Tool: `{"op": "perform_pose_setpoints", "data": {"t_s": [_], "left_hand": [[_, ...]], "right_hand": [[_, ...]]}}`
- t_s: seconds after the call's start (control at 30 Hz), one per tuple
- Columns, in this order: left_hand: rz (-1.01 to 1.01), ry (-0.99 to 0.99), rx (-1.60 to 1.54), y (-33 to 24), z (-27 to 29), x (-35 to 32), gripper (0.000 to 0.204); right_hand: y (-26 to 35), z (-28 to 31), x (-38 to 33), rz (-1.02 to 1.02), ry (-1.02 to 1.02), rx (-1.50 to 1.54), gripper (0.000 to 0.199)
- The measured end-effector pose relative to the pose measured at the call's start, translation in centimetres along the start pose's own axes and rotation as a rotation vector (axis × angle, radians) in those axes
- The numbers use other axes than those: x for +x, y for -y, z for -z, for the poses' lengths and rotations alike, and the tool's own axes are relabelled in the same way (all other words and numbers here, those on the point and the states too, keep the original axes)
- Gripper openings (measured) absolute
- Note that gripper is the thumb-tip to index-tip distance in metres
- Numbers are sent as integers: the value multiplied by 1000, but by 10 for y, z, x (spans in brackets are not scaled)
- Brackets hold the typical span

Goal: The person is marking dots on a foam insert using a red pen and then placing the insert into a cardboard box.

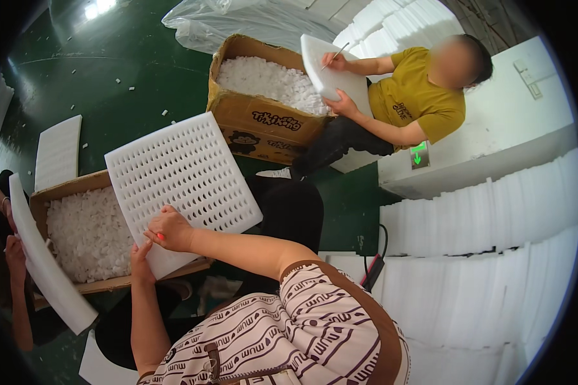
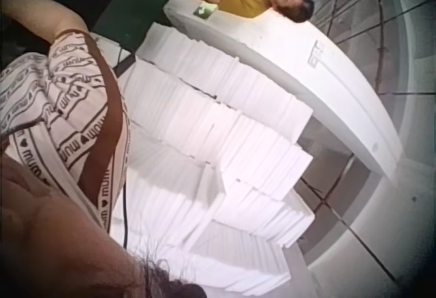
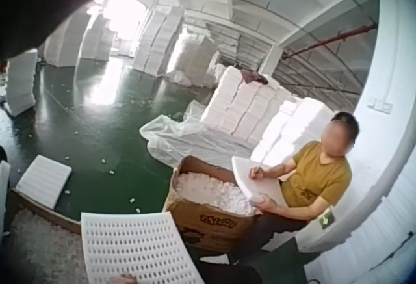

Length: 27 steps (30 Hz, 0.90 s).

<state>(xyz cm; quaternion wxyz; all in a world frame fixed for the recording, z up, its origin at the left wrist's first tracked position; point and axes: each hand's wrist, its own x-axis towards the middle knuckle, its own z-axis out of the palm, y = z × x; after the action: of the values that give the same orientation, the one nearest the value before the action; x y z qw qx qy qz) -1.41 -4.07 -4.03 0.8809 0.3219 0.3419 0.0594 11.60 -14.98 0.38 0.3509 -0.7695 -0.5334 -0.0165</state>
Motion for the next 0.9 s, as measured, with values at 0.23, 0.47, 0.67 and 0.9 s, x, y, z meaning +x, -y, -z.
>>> {"op": "perform_pose_setpoints", "data": {"t_s": [0.23, 0.47, 0.67, 0.9], "left_hand": [[-54, -55, -135, 9, -14, -3, 41], [47, -16, -176, 12, -14, 6, 40], [8, -60, -114, 9, -7, 3, 43], [-57, -6, -69, 23, -22, 27, 34]], "right_hand": [[-1, -1, 6, 69, -35, -26, 25], [-16, -12, -1, 28, -29, -8, 25], [-13, -25, 2, 110, -83, -42, 20], [-47, 0, -6, 115, 52, 119, 13]]}}
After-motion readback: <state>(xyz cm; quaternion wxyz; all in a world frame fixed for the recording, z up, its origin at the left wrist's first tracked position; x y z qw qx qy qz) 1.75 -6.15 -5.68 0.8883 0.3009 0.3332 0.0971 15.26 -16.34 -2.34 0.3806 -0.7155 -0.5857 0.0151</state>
